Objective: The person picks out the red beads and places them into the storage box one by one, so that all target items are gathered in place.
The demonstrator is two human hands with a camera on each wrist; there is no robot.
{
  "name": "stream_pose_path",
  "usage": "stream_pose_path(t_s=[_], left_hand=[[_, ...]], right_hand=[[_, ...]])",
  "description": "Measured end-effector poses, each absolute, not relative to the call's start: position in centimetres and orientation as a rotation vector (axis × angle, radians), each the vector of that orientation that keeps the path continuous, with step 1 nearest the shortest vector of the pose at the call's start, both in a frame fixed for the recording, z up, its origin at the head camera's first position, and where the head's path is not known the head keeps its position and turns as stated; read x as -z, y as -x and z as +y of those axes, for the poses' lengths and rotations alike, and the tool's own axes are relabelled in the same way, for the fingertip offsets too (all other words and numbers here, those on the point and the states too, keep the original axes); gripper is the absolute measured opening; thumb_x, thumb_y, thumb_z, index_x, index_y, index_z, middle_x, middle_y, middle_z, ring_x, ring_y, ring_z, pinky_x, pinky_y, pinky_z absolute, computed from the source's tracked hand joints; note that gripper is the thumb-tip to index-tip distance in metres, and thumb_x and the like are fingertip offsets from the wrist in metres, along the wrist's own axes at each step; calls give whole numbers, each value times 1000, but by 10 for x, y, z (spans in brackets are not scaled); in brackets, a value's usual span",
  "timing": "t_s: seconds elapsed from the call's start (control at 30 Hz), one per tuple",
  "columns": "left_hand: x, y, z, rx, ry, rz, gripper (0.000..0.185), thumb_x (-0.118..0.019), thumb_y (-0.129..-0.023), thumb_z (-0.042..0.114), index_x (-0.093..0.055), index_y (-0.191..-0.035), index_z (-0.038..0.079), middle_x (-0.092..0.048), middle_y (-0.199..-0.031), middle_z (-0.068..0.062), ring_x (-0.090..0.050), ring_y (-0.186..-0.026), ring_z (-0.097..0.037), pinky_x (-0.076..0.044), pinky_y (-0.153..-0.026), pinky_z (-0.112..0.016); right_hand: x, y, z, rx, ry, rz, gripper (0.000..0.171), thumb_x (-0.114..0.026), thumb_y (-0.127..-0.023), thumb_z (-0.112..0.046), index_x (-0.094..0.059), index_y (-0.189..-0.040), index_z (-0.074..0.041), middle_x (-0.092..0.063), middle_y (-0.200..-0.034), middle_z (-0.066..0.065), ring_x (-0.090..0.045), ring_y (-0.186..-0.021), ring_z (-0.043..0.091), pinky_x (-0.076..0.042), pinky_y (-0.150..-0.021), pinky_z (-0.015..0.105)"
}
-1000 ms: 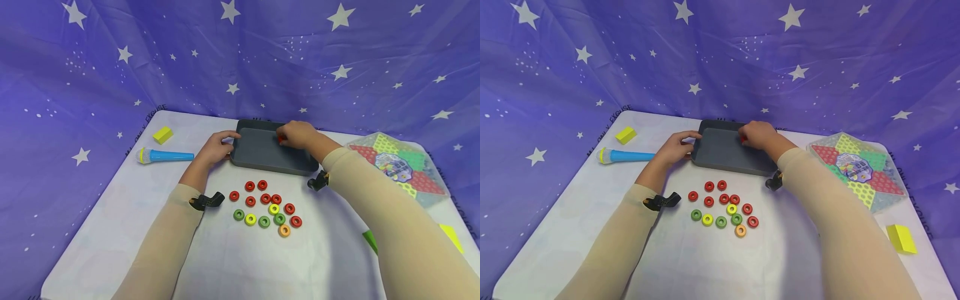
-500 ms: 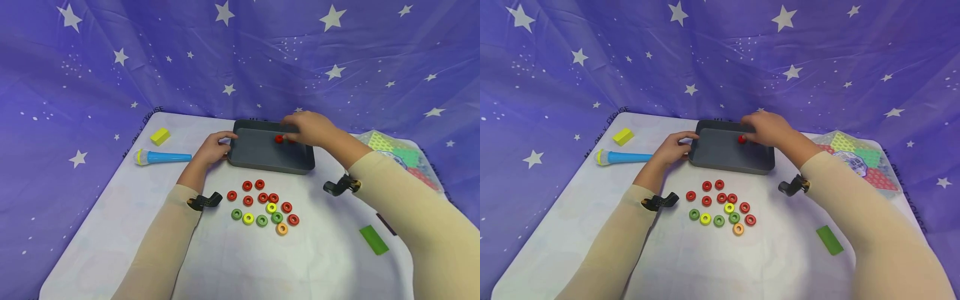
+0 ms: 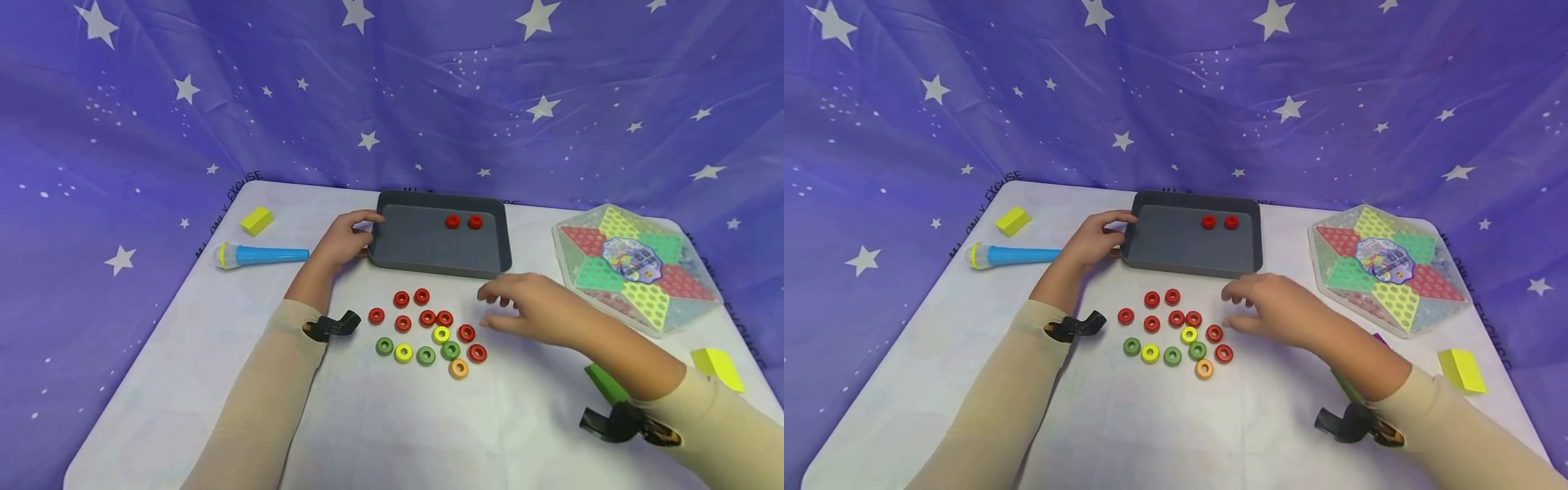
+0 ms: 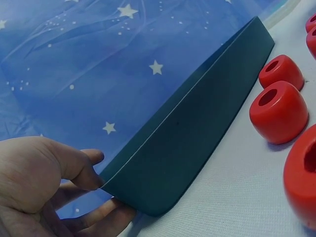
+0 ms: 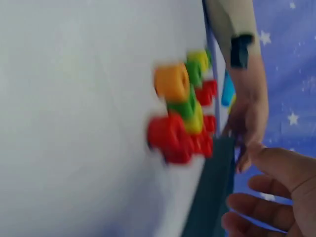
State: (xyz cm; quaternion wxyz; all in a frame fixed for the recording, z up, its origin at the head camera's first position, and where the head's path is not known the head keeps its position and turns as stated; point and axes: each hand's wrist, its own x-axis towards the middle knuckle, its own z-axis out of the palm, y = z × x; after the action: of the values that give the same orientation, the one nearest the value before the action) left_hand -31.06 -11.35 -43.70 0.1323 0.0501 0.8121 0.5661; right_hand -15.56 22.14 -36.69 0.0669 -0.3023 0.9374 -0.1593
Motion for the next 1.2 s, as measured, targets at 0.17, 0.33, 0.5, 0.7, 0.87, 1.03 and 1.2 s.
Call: stream_pose_path(t_s=[0.17,0.33,0.5,0.7,0.87,1.03,1.2], left_hand=[[434,309,-121,-1635,-118,2384,49,-51,-92,-4,-67,-134,16,-44,-156,3,-57,-117,-28,-58,-82,-42],[434,308,-122,-1646,-134,2373,48,-50,-92,-4,-66,-134,14,-44,-157,2,-57,-119,-28,-59,-83,-42],[436,311,-118,-1662,-147,2357,48,-51,-92,-4,-67,-133,16,-46,-155,3,-58,-117,-27,-59,-83,-42],[435,311,-115,-1655,-137,2356,48,-51,-92,-4,-67,-133,16,-45,-156,4,-58,-118,-27,-59,-84,-43],[434,311,-112,-1660,-150,2341,48,-51,-92,-5,-67,-133,16,-44,-156,4,-58,-118,-28,-59,-84,-43],[436,312,-112,-1654,-135,2339,48,-51,-93,-5,-67,-133,16,-43,-157,2,-58,-115,-28,-59,-83,-42],[436,312,-111,-1660,-138,2329,48,-51,-93,-5,-67,-133,16,-44,-156,3,-58,-115,-27,-60,-82,-41]], right_hand=[[390,132,211,439,935,2776,28,-79,-85,-39,-74,-106,-23,-68,-96,-16,-58,-80,4,-51,-72,30],[409,122,206,397,944,2837,25,-82,-81,-41,-72,-98,-27,-63,-88,-19,-51,-75,0,-48,-68,28],[416,119,204,396,953,2843,21,-83,-80,-34,-72,-96,-27,-60,-86,-19,-52,-77,1,-49,-69,30],[401,120,205,386,979,2851,19,-81,-80,-27,-74,-98,-26,-62,-89,-19,-54,-81,2,-51,-72,31],[371,142,212,371,973,2877,22,-81,-81,-25,-74,-101,-24,-64,-91,-17,-56,-85,7,-53,-75,34],[341,184,219,402,1002,2890,20,-81,-83,-23,-73,-101,-22,-66,-91,-12,-59,-85,10,-53,-76,35],[321,232,224,449,982,2892,21,-79,-86,-20,-73,-106,-17,-71,-98,-7,-59,-86,17,-50,-70,36]])
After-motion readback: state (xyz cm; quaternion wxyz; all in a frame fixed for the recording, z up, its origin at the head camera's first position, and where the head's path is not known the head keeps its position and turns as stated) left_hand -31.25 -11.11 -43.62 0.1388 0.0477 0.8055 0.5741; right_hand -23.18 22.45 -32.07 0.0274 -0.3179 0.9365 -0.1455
